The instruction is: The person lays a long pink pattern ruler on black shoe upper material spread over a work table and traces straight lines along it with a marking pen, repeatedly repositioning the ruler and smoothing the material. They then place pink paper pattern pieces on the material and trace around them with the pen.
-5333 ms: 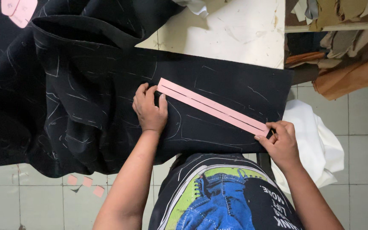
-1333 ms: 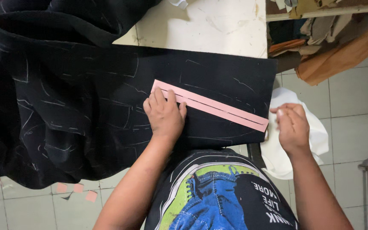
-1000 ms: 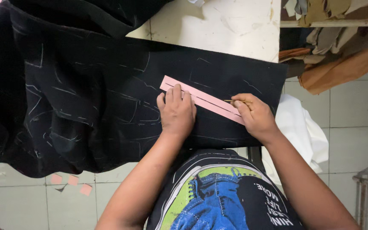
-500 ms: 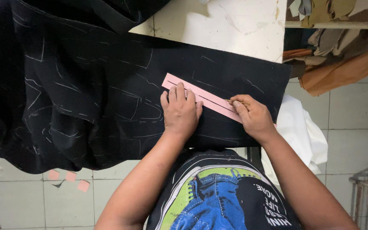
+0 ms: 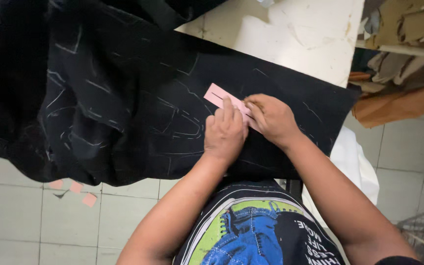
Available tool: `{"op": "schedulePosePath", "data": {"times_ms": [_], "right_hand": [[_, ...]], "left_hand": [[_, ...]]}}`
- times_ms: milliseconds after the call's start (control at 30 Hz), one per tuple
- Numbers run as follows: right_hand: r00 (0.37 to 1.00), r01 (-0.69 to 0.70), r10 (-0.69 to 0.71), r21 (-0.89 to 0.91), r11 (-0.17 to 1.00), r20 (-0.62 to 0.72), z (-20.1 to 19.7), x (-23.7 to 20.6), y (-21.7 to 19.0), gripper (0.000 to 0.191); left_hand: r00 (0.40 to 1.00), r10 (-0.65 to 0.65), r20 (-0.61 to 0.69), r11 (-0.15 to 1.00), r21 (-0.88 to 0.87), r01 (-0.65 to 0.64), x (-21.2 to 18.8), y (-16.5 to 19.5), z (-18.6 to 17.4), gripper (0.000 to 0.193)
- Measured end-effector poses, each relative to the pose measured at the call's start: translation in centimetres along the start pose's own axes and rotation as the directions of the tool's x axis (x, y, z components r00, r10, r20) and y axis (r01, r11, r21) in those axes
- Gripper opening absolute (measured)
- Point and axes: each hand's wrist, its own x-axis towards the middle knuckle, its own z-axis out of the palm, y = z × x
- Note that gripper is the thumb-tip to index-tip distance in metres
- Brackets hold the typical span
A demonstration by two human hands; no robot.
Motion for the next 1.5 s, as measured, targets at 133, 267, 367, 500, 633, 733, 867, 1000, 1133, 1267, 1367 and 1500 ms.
{"op": "schedulePosePath", "data": {"times_ms": [133,267,367,500,633,733,867,1000,1133,1267,1367,1500], "right_hand": [[0.999,-0.031,0.029,0.139,0.990,0.019,1.8,3.7,-0.9,0.018],[0.998,-0.058,0.051,0.186,0.981,0.042,2.7,5.9,-1.5,0.019],[0.994,-0.095,0.082,0.212,0.973,0.067,2.8,6.5,-1.7,0.020],[0.993,-0.098,0.083,0.197,0.975,0.082,2.6,6.8,-1.8,0.020],[0.992,-0.106,0.088,0.208,0.972,0.096,2.5,7.1,-1.8,0.020],[0.986,-0.139,0.113,0.222,0.965,0.125,2.5,7.4,-2.0,0.020],[0.985,-0.106,0.081,0.159,0.982,0.152,2.1,7.9,-2.6,0.019],[0.962,-0.168,0.149,0.069,0.983,0.229,2.1,8.1,-3.5,0.018],[0.978,0.040,-0.038,-0.007,0.999,0.207,2.5,7.9,-3.9,0.016],[0.973,0.039,-0.041,0.015,0.999,0.227,2.8,7.7,-3.9,0.017],[0.966,0.007,-0.013,0.025,1.000,0.259,2.8,7.5,-4.0,0.017],[0.967,0.039,-0.049,0.048,0.998,0.249,2.9,7.2,-4.0,0.017]], "left_hand": [[0.997,0.015,-0.078,0.999,0.034,-0.012,0.3,0.3,0.6,0.044],[0.998,0.010,-0.068,0.999,0.040,-0.007,0.5,0.4,0.6,0.043],[1.000,0.008,-0.014,0.997,0.074,-0.007,0.6,0.6,0.6,0.046],[0.997,-0.005,-0.079,0.996,0.089,0.012,0.6,0.7,0.8,0.049],[0.996,-0.004,-0.084,0.992,0.123,0.014,0.5,0.7,0.9,0.054],[0.998,-0.002,-0.069,0.991,0.134,0.011,0.5,0.8,1.0,0.053],[0.999,-0.021,0.029,0.998,0.054,0.019,0.6,0.8,1.2,0.055],[0.992,-0.081,0.092,0.993,-0.075,0.088,0.4,0.9,1.8,0.049],[0.994,-0.082,0.071,0.993,-0.077,0.088,-0.1,1.0,2.7,0.023],[0.996,-0.044,0.073,0.999,0.009,0.044,-0.5,0.9,3.2,0.013],[0.998,-0.015,0.060,1.000,-0.004,0.015,-0.4,0.7,3.2,0.011],[0.996,-0.033,0.078,0.996,-0.080,0.039,-0.3,0.6,2.8,0.012]]}}
